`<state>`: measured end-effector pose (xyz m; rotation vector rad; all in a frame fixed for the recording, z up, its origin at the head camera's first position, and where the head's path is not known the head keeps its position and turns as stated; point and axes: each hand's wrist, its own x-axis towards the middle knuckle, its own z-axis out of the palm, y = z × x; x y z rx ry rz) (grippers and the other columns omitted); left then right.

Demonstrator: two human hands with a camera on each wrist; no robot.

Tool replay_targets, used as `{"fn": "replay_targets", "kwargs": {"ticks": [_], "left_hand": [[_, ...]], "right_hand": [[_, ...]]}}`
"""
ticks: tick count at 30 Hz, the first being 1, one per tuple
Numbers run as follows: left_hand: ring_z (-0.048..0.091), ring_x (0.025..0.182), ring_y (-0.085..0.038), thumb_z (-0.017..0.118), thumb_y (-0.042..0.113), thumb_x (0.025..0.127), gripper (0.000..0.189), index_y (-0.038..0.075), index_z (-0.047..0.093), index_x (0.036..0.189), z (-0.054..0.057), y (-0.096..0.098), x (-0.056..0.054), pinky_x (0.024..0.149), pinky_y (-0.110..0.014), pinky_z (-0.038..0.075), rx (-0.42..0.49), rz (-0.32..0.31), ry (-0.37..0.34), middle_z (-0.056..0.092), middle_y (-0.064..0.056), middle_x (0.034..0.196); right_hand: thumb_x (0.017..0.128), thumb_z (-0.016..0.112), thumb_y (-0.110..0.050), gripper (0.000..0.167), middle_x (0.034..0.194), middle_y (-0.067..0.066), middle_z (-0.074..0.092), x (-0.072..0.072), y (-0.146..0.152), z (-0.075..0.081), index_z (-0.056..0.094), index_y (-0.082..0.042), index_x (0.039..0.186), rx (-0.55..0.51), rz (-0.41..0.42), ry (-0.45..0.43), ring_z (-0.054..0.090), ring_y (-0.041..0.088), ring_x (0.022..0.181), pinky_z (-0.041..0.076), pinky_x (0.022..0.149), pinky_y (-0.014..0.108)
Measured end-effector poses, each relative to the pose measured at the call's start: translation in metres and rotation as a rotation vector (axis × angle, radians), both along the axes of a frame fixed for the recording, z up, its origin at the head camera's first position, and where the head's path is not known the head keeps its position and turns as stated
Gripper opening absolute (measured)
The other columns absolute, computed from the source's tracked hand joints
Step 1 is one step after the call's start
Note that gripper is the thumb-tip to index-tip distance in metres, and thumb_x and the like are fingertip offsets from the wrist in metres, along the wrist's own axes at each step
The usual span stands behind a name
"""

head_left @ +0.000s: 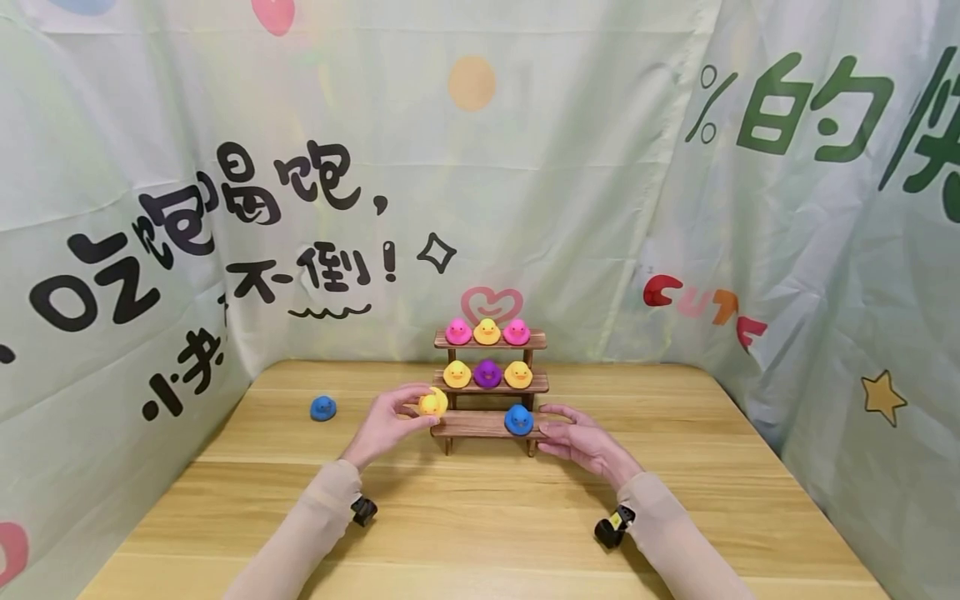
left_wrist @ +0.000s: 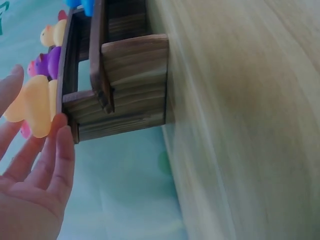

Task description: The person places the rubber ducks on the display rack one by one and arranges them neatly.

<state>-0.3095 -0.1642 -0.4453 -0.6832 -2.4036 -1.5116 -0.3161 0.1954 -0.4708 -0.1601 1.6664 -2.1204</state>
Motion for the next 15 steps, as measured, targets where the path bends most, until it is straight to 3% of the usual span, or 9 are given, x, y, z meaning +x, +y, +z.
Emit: {"fn": "replay_targets", "kwargs": {"ticks": [5, 15], "left_hand": [[0.063, 0.111, -0.022, 0.084, 0.019, 0.077, 0.040, 0.012, 0.072, 0.115, 0.000, 0.009, 0.002, 0.076, -0.029, 0.057, -0.013, -0.002, 0.113, 0.064, -0.010, 0.129], [0.062, 0.110, -0.022, 0.086, 0.022, 0.074, 0.042, 0.014, 0.072, 0.113, 0.000, 0.023, 0.003, 0.075, -0.028, 0.056, -0.053, -0.019, 0.151, 0.065, -0.008, 0.127]], "right_hand": [[0.097, 0.055, 0.002, 0.059, 0.097, 0.003, 0.068, 0.000, 0.000, 0.000, 0.025, 0.003, 0.148, 0.001, -0.002, -0.001, 0.069, 0.015, 0.092, 0.057, 0.088, 0.033], [0.098, 0.054, 0.001, 0.061, 0.100, 0.005, 0.066, 0.000, 0.000, 0.001, 0.022, 0.005, 0.150, 0.003, 0.014, 0.012, 0.068, 0.014, 0.094, 0.056, 0.089, 0.032]]}}
